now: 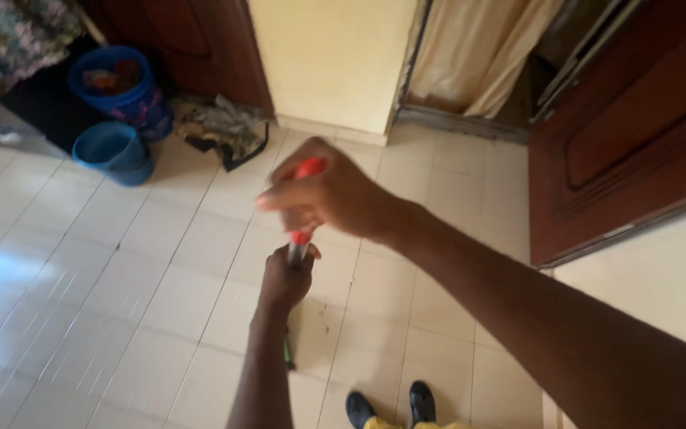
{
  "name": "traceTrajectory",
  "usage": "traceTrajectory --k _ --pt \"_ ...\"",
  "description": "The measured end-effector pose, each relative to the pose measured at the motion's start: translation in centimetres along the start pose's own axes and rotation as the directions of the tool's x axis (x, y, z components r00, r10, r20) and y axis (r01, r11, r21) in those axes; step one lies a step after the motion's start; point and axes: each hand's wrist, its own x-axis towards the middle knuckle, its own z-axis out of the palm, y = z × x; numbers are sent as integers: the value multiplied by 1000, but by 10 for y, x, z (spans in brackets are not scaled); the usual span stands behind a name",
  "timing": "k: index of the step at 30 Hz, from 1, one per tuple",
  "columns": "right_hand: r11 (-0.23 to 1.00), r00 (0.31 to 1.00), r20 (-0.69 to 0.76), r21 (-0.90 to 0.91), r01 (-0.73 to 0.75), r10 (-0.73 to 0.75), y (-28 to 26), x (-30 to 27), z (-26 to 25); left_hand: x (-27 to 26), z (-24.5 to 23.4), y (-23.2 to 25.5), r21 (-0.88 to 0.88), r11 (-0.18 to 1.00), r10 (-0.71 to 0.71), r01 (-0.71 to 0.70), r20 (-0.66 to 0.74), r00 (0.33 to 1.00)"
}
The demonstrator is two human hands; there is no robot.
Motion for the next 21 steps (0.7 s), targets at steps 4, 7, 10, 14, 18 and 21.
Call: traceTrajectory --k 4,7,10,14,18,21 --pt "995 994 -102 -81 -58 49 -51 4 37 0 -31 28 58 996 -65 62 49 997" --pt "984 1000 -19 -176 2 -6 -68 10 67 -13 -53 29 -164 980 102 -113 -77 992" --pt "988 992 58 -105 116 -110 -72 18 95 -27 -85 17 -210 978 -24 1 -107 994" --pt "992 990 86 -44 115 -111 -49 26 130 -54 -118 -35 -55 993 -112 103 -205 972" --pt "987 970 206 119 108 -131 -2 26 155 -88 -142 -95 124 982 -116 145 -216 969" --pt "911 949 253 407 71 -187 62 18 168 -122 -147 -127 272 926 -197 262 -245 949"
